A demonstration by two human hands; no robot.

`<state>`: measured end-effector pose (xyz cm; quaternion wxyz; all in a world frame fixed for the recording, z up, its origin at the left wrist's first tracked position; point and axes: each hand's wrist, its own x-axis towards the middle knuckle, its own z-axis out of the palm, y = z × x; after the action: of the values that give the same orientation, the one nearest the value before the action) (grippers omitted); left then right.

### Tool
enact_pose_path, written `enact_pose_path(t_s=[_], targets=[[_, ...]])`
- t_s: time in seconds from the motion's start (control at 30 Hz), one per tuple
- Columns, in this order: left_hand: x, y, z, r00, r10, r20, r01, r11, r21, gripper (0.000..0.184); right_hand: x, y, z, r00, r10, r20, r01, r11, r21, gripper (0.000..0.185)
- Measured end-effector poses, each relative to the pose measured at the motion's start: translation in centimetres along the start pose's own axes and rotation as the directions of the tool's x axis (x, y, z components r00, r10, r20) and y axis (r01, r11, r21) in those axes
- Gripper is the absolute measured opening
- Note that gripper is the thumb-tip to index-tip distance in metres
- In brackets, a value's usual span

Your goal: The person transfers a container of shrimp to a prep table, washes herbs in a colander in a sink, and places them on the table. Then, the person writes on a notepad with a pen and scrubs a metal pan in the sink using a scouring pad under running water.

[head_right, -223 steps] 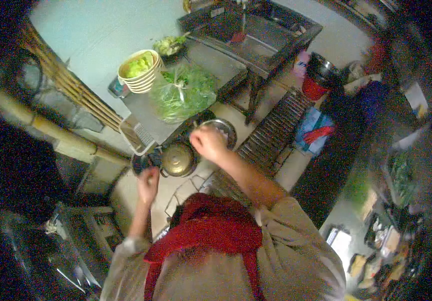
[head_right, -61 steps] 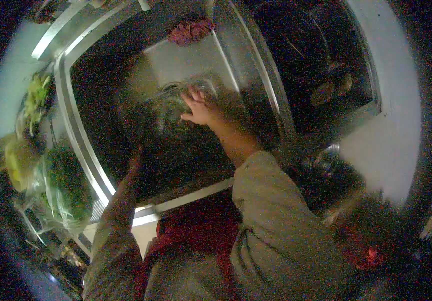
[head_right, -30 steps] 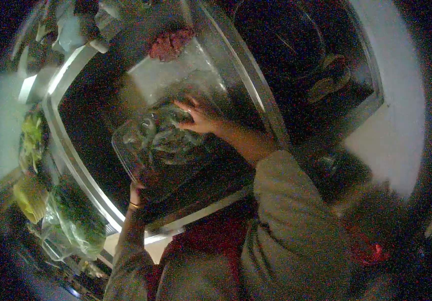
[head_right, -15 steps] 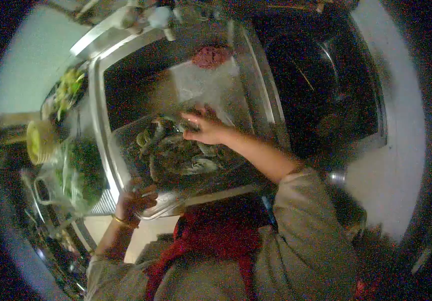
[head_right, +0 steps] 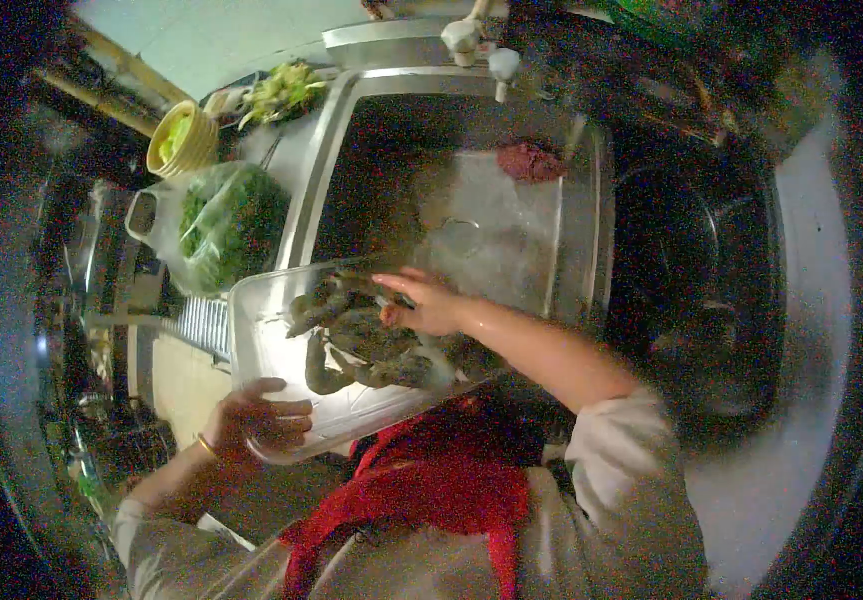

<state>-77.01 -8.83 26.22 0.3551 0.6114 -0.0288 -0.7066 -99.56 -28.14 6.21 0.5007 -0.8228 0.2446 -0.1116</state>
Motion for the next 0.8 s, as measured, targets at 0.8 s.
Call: enact_pose_path(t_s=[0.8], targets=[[6.5,-5.0,-0.5,0.881,0.259,0.397,-0.232,0.966,-0.117,0.058,-6.8,-5.3,-5.2,0.929,0.215,-0.300,-0.320,0.874,-0.365,0.078]])
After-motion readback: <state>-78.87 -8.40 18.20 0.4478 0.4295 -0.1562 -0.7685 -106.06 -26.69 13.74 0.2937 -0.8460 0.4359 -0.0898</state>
